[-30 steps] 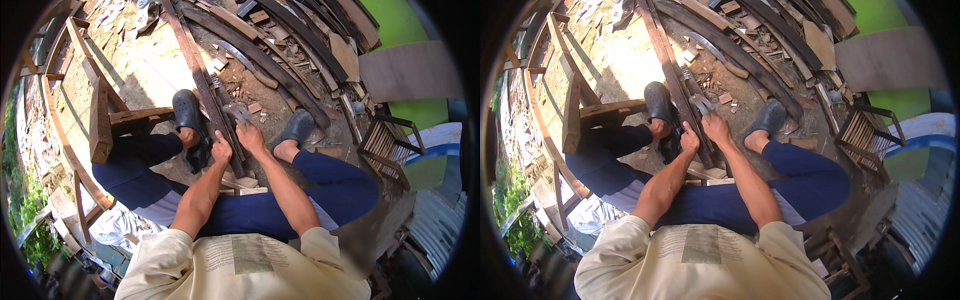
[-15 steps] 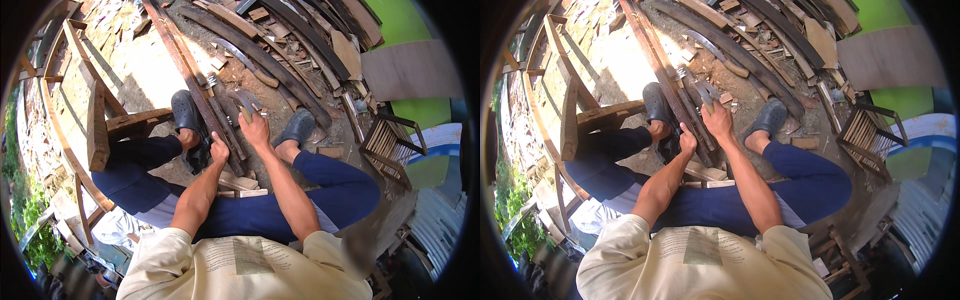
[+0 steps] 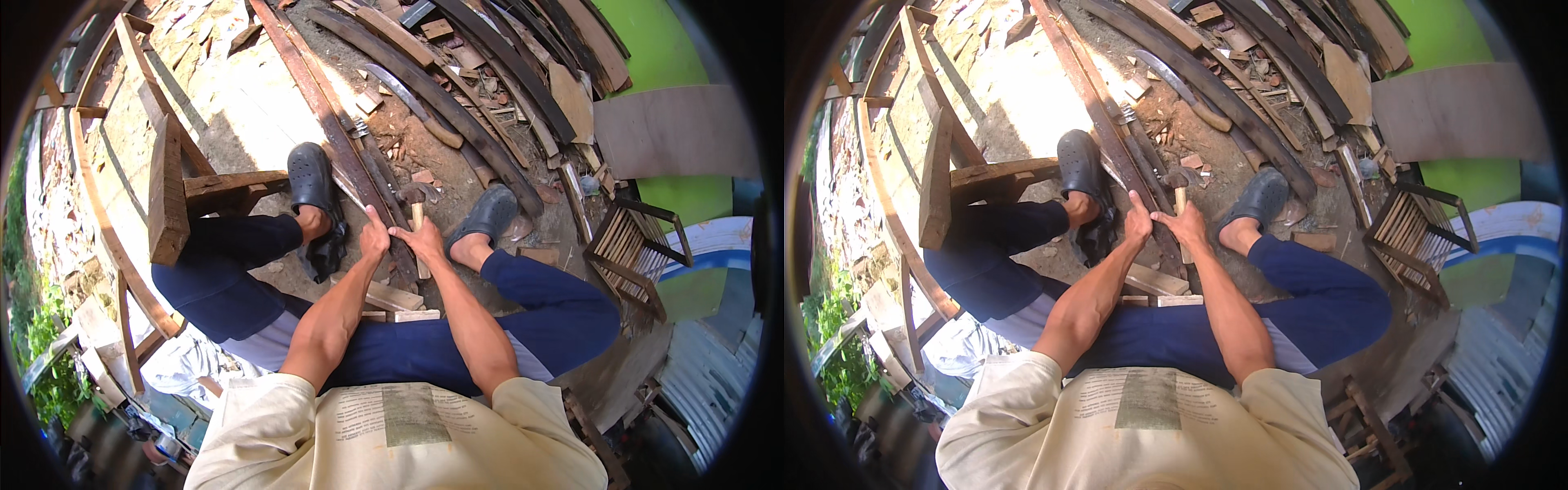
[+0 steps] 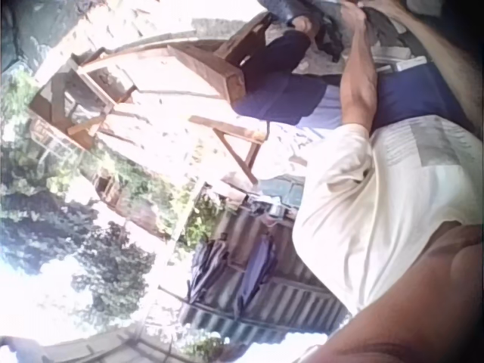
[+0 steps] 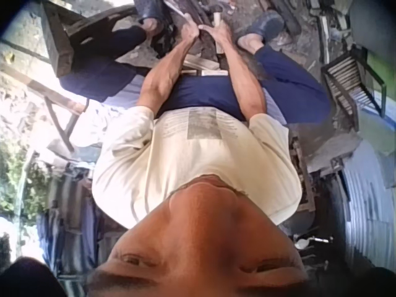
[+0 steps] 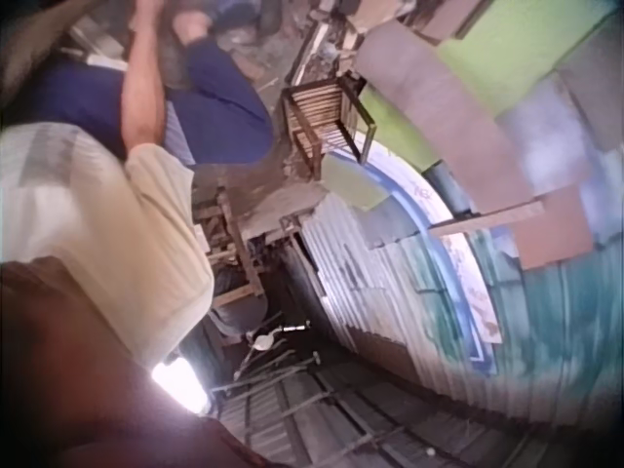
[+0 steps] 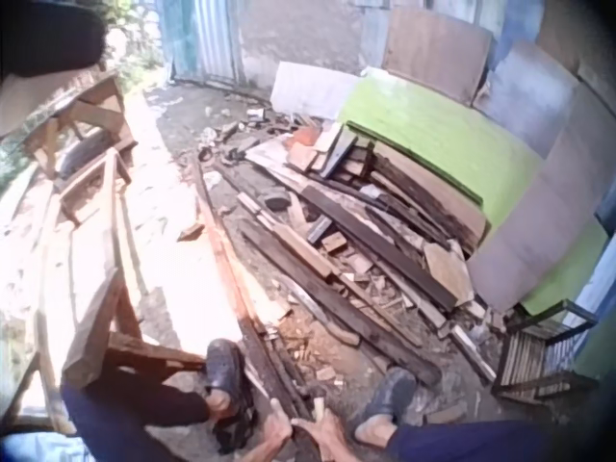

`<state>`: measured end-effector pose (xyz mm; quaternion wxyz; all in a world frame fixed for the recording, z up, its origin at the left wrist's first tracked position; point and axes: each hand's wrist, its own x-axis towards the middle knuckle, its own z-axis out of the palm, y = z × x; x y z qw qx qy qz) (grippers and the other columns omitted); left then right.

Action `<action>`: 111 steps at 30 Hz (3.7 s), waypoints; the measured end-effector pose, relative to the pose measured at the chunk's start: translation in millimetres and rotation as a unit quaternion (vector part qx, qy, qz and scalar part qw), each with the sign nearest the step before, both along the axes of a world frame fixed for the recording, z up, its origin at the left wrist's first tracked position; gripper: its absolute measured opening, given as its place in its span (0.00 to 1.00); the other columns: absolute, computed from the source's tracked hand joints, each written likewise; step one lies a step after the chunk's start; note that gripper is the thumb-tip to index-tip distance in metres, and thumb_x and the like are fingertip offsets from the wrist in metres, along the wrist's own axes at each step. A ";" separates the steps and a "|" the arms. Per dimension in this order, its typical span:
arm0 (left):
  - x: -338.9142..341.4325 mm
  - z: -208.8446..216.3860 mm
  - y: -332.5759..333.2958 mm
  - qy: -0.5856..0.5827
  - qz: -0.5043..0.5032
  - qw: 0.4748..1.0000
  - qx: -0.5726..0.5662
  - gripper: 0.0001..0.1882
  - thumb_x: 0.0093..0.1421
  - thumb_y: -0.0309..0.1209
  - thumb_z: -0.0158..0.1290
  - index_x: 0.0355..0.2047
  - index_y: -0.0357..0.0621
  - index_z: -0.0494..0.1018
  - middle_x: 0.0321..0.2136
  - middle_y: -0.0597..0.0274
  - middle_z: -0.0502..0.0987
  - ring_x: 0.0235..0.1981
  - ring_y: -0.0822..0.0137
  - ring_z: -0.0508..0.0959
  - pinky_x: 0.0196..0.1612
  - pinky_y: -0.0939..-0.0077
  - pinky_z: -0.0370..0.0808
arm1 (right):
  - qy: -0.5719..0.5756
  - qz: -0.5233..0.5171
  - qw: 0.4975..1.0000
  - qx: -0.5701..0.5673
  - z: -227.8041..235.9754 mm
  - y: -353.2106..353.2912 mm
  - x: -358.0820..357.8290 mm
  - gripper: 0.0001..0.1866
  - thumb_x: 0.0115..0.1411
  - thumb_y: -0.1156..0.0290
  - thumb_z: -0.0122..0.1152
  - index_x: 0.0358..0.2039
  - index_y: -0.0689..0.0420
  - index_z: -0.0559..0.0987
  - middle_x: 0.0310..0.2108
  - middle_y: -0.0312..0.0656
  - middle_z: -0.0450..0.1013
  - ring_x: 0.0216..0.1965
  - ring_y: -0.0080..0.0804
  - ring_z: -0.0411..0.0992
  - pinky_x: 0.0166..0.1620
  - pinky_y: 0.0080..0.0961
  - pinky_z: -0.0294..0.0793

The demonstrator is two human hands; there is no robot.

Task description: The person sits on the ground and uses a hammer to remove nails and separate wooden slats from a wooden frame. They repeatedly strike the wood to pry apart joints and remove pieces.

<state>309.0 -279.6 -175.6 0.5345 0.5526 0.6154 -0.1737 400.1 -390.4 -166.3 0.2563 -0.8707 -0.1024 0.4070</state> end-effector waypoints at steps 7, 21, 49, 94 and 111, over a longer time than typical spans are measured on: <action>-11.9 -8.2 6.5 -0.047 0.054 0.996 -0.053 0.58 0.62 0.73 0.17 0.61 0.26 0.65 0.59 0.33 0.69 0.64 0.45 0.66 0.65 0.58 0.60 | 0.048 0.029 0.997 0.048 15.7 -1.3 0.1 0.45 0.36 0.44 0.81 0.42 0.70 0.75 0.38 0.58 0.77 0.42 0.48 0.77 0.47 0.37 0.75; 17.7 2.4 49.2 -0.137 0.210 0.958 -0.135 0.59 0.60 0.76 0.22 0.65 0.29 0.59 0.59 0.44 0.69 0.59 0.51 0.71 0.58 0.55 0.69 | -0.049 0.082 0.995 0.004 62.8 -3.5 17.1 0.40 0.39 0.53 0.81 0.42 0.73 0.74 0.41 0.64 0.76 0.45 0.54 0.77 0.49 0.40 0.75; 142.3 -65.5 277.5 -0.347 0.252 0.885 -0.180 0.37 0.61 0.63 0.44 0.54 0.42 0.66 0.43 0.50 0.76 0.42 0.54 0.78 0.45 0.57 0.77 | -0.124 0.138 0.982 -0.025 92.4 -68.8 11.6 0.39 0.44 0.49 0.77 0.41 0.71 0.72 0.39 0.63 0.75 0.44 0.61 0.74 0.48 0.46 0.73; -9.0 333.5 143.7 -0.746 0.414 0.490 0.179 0.24 0.62 0.49 0.47 0.51 0.47 0.71 0.46 0.63 0.77 0.49 0.62 0.76 0.57 0.60 0.70 | -0.410 0.371 0.723 0.414 344.7 136.0 104.1 0.57 0.35 0.51 0.83 0.62 0.66 0.65 0.58 0.53 0.69 0.62 0.51 0.63 0.64 0.45 0.59; -49.9 221.1 77.4 -0.674 0.222 0.703 0.048 0.27 0.58 0.40 0.51 0.57 0.43 0.70 0.56 0.59 0.74 0.61 0.60 0.70 0.68 0.50 0.59 | -0.514 0.386 0.648 0.409 254.2 99.2 128.5 0.19 0.38 0.71 0.72 0.31 0.58 0.73 0.54 0.48 0.64 0.53 0.50 0.66 0.56 0.46 0.65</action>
